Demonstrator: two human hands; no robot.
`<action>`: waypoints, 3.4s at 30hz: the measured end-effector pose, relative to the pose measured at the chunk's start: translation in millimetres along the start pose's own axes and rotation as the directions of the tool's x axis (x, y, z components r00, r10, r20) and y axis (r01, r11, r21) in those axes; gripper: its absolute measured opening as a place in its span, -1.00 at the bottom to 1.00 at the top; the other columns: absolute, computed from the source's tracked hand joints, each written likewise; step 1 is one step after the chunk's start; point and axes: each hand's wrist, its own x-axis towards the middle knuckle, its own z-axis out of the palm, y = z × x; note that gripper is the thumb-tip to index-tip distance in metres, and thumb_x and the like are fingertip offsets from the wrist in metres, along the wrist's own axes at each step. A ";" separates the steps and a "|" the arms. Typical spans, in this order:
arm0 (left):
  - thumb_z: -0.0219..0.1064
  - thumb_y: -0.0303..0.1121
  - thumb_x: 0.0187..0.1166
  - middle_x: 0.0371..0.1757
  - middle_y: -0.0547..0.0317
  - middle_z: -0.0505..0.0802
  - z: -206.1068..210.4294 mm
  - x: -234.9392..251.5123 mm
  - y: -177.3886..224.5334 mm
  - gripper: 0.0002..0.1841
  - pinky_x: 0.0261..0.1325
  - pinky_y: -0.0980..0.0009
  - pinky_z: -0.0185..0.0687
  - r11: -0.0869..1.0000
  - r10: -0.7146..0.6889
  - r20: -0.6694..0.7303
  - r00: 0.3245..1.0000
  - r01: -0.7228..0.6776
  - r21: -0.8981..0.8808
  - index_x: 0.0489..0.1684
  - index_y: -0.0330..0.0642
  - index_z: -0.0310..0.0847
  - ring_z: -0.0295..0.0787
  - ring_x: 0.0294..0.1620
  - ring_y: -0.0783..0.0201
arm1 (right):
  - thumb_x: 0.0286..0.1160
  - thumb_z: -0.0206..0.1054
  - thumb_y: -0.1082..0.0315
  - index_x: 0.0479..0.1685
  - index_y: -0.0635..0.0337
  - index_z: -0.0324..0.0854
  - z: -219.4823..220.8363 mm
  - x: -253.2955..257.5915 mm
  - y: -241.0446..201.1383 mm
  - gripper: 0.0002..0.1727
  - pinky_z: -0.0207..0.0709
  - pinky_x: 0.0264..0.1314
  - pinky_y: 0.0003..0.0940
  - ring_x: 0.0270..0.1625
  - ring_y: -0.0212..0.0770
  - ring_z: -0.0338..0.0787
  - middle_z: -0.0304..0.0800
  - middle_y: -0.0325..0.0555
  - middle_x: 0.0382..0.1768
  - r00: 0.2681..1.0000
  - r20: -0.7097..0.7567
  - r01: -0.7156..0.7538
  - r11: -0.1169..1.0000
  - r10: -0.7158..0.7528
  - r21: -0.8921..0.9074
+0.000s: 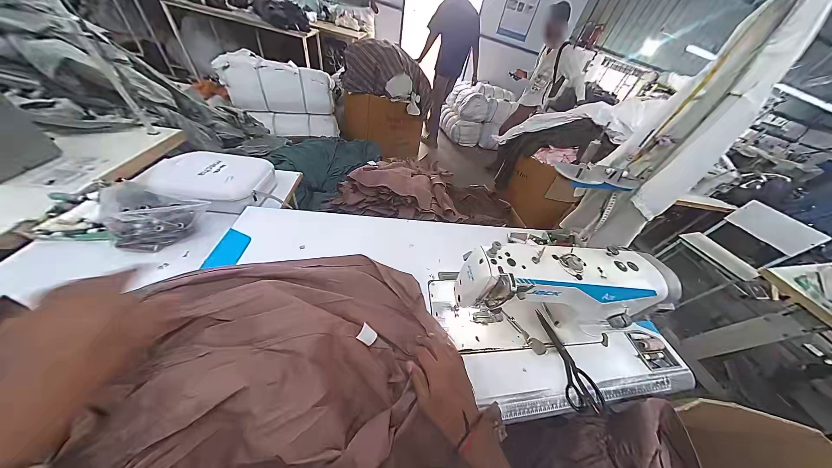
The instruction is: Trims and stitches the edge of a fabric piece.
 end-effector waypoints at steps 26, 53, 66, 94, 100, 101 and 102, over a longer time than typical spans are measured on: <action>0.17 -0.27 0.65 -0.09 0.10 0.85 123.7 -43.6 298.0 -0.73 0.08 0.04 0.70 0.788 0.433 0.595 0.677 0.035 -0.614 0.17 -0.12 0.65 0.81 -0.03 0.17 | 0.23 0.57 0.19 0.35 0.27 0.49 -133.5 -123.7 201.6 -0.34 0.73 -0.19 0.09 -0.31 -0.03 0.88 0.89 0.00 -0.24 0.704 -0.093 -0.684 0.708 0.704 0.176; 0.40 -0.04 0.58 -0.16 0.42 0.94 127.5 -67.7 308.5 -0.75 0.04 0.28 0.71 0.705 0.344 0.680 0.647 0.301 -0.643 -0.02 0.13 0.91 0.82 -0.13 0.49 | 0.56 0.48 0.17 -0.22 0.07 0.62 -102.5 -162.5 65.8 -0.79 0.63 -0.63 -0.50 -0.58 -0.36 0.73 0.76 -0.13 -0.38 0.949 0.310 -0.295 -0.196 0.051 0.935; 0.59 -0.57 0.33 0.14 -0.10 0.89 132.6 -79.6 303.4 -0.32 0.19 0.18 0.87 0.123 0.344 0.717 0.607 0.727 -0.675 0.54 -0.23 0.48 0.91 0.10 0.04 | 0.58 0.47 0.15 -0.23 0.07 0.61 -107.8 -169.9 63.0 -0.78 0.63 -0.62 -0.51 -0.57 -0.38 0.72 0.75 -0.16 -0.39 0.941 0.328 -0.318 -0.125 0.076 0.940; 0.55 -0.20 0.46 0.61 0.26 0.66 77.8 -99.5 263.1 -0.28 0.53 0.18 0.63 0.281 0.957 0.288 -0.037 0.363 -0.888 0.70 0.04 0.44 0.64 0.52 0.31 | 0.46 0.55 0.08 -0.16 -0.25 0.68 -153.9 -151.4 75.9 -0.84 0.61 -0.64 -0.57 -0.58 -0.52 0.69 0.78 -0.43 -0.39 0.918 0.352 -0.378 0.131 0.183 0.916; 0.27 -0.20 0.72 0.02 0.32 0.92 77.3 13.0 296.4 -0.74 0.16 0.33 0.76 0.571 0.726 0.418 0.547 -0.140 -0.809 0.16 -0.01 0.81 0.83 0.02 0.46 | 0.44 0.51 0.15 -0.22 0.26 0.51 -158.3 -122.9 156.0 -0.64 0.71 -0.65 -0.16 -0.70 -0.13 0.74 0.71 -0.07 -0.61 0.736 0.098 -0.675 0.712 0.670 0.195; 0.22 -0.20 0.75 0.08 0.21 0.91 93.9 38.0 303.4 -0.71 0.26 0.16 0.72 0.703 0.629 0.435 0.644 -0.232 -0.672 0.23 -0.03 0.78 0.84 0.11 0.31 | 0.46 0.52 0.15 -0.16 0.32 0.61 -160.0 -108.3 165.8 -0.63 0.74 -0.44 0.10 -0.53 0.09 0.83 0.76 0.12 -0.51 0.704 0.115 -0.701 0.712 0.700 -0.041; 0.18 -0.17 0.77 0.16 0.07 0.89 115.3 62.5 307.9 -0.66 0.34 -0.03 0.66 0.798 0.550 0.438 0.711 -0.293 -0.526 0.31 -0.06 0.74 0.82 0.22 0.12 | 0.48 0.48 0.15 -0.06 0.34 0.68 -162.4 -91.4 168.4 -0.63 0.65 -0.16 0.36 -0.25 0.33 0.85 0.81 0.32 -0.33 0.658 0.139 -0.708 0.671 0.740 -0.221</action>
